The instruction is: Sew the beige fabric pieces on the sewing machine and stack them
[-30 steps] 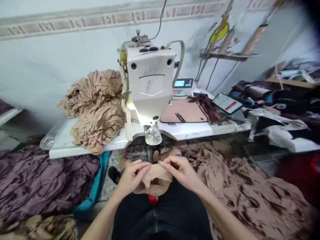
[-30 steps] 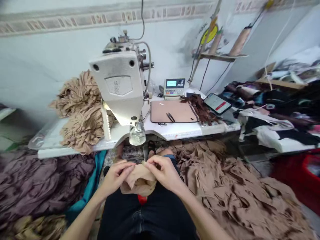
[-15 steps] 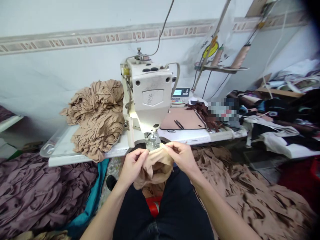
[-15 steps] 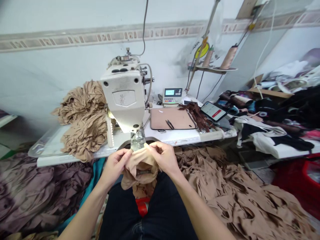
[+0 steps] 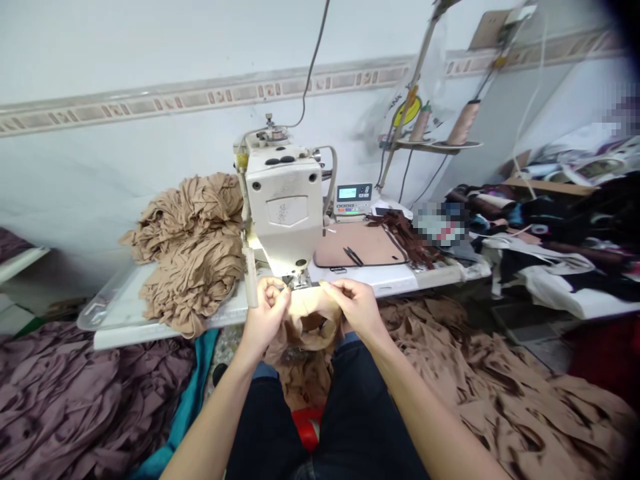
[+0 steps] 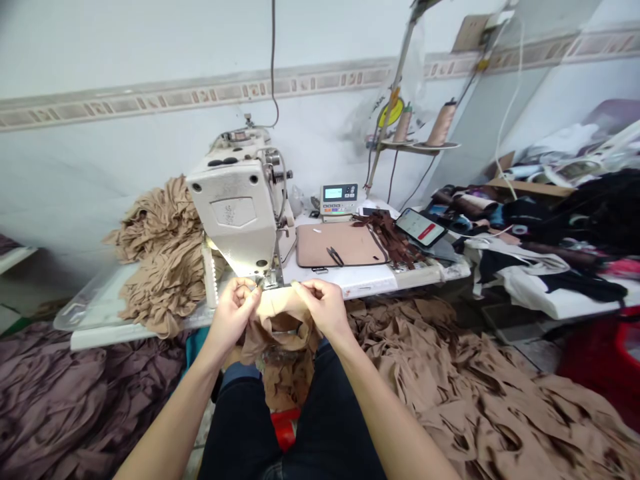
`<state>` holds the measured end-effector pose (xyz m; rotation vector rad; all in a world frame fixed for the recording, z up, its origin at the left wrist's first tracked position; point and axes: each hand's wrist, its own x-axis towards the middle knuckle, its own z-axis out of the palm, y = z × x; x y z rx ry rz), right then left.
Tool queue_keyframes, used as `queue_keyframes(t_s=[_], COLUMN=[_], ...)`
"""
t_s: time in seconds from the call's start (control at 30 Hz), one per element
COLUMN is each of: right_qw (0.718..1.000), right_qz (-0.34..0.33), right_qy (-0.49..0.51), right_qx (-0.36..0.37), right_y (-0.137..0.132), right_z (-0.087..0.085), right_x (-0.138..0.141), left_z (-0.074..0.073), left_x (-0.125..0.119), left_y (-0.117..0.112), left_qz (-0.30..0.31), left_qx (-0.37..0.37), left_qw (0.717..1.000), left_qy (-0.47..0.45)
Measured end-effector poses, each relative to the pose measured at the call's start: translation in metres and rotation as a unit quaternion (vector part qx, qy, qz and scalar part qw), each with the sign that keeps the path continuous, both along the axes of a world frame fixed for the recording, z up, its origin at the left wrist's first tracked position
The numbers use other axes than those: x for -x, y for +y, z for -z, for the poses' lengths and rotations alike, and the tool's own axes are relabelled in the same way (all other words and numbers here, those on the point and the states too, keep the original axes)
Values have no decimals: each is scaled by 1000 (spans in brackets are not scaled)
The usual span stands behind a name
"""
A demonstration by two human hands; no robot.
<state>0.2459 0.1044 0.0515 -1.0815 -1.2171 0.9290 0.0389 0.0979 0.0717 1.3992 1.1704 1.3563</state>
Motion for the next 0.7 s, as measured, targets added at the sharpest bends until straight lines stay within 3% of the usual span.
queue_keyframes(t_s=[0.23, 0.4, 0.47, 0.57, 0.63, 0.7], right_qw=[1000, 997, 998, 997, 995, 997], right_qz=[-5, -16, -3, 58, 80, 50], right_qy=[13, 35, 11, -43, -55, -52], right_qx=[4, 62, 66, 33, 12, 6], right_y=[5, -6, -20, -50, -71, -88], right_z=[8, 39, 59, 85, 94, 94], right_x=[-3, 1, 1, 1, 3, 9], left_z=[4, 16, 29, 53, 65, 68], left_x=[-4, 0, 10, 35, 55, 71], left_y=[8, -6, -16, -31, -37, -38], left_qz=[32, -1, -23, -6, 5, -18], left_qx=[7, 40, 47, 60, 77, 87], left_qw=[998, 994, 997, 997, 994, 994], left_qy=[-60, -101, -54, 48, 75, 64])
